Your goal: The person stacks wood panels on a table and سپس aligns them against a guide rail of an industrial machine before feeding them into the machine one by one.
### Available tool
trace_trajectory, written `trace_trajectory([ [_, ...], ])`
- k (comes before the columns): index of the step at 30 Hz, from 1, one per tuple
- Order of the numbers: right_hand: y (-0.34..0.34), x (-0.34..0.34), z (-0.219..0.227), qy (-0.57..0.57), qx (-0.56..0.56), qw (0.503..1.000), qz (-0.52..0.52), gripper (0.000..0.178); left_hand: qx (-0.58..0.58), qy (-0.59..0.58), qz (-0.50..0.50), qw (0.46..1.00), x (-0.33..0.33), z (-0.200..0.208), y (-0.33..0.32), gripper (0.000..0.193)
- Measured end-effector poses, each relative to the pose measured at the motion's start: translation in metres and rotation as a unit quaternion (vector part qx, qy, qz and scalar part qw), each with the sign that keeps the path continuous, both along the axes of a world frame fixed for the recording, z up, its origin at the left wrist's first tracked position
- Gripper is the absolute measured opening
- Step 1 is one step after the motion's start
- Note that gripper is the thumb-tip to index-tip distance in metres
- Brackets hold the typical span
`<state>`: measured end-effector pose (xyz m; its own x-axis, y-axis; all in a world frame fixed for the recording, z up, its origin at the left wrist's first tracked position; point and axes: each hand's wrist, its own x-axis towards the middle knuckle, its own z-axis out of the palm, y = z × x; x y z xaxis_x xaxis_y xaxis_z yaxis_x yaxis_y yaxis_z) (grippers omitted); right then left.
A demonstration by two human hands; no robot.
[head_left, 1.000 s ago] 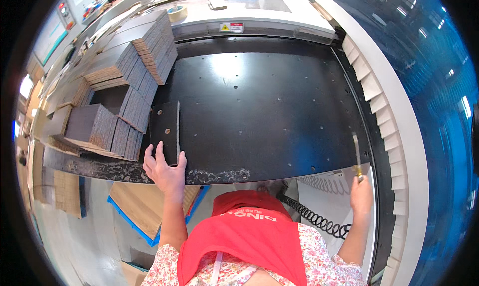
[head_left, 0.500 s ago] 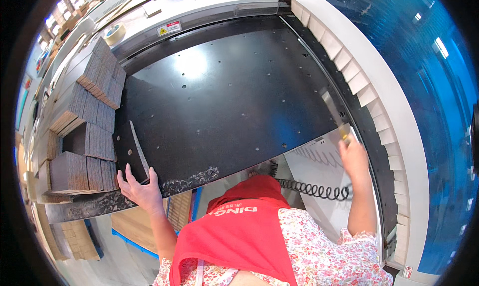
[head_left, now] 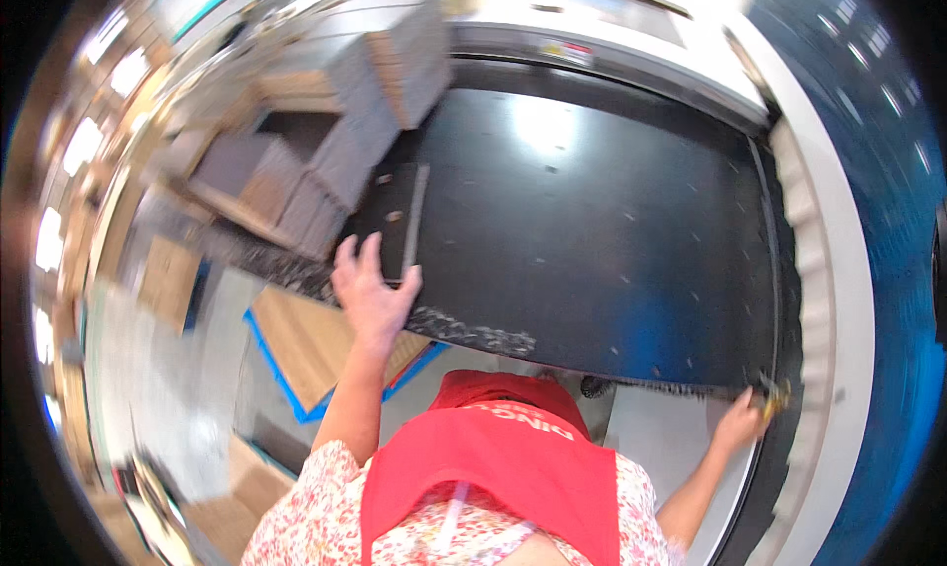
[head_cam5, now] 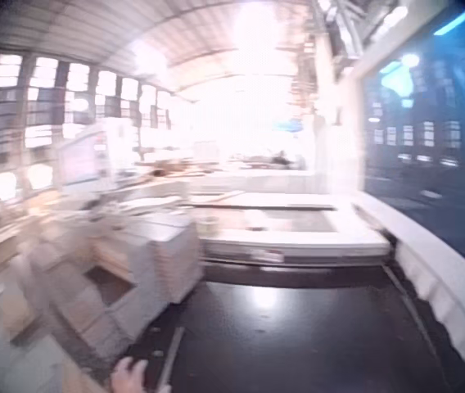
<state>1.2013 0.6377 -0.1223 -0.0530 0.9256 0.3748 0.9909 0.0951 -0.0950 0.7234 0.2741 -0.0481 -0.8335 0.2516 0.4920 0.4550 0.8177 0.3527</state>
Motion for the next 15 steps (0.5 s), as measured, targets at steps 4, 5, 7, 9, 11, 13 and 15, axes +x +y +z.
trace_trajectory([
  [4,-0.059,-0.043,0.107,-0.105,-0.374,0.919,0.06,0.039,0.048,-0.017,-0.032,0.998,0.01,0.005,-0.001,0.07],
  [5,-0.061,-0.056,0.114,0.007,-0.359,0.917,0.176,0.037,0.061,-0.011,-0.04,0.997,0.011,0.002,0.005,0.07],
  [7,-0.061,-0.079,0.128,0.226,-0.307,0.839,0.389,0.036,0.076,-0.033,-0.047,0.995,0.015,0.003,0.021,0.07],
  [9,-0.068,-0.151,0.155,0.139,-0.116,0.839,0.514,0.038,0.109,-0.061,-0.08,0.989,0.02,0.006,0.049,0.071],
  [11,-0.066,-0.217,0.155,0.099,-0.036,0.813,0.573,0.05,0.124,-0.086,-0.112,0.982,0.025,0.009,0.077,0.072],
  [13,-0.055,-0.276,0.138,0.045,0.046,0.752,0.656,0.056,0.131,-0.106,-0.142,0.975,0.031,0.009,0.102,0.073],
  [15,-0.041,-0.316,0.117,0.01,0.134,0.716,0.685,0.049,0.152,-0.144,-0.186,0.96,0.038,0.015,0.136,0.073],
])
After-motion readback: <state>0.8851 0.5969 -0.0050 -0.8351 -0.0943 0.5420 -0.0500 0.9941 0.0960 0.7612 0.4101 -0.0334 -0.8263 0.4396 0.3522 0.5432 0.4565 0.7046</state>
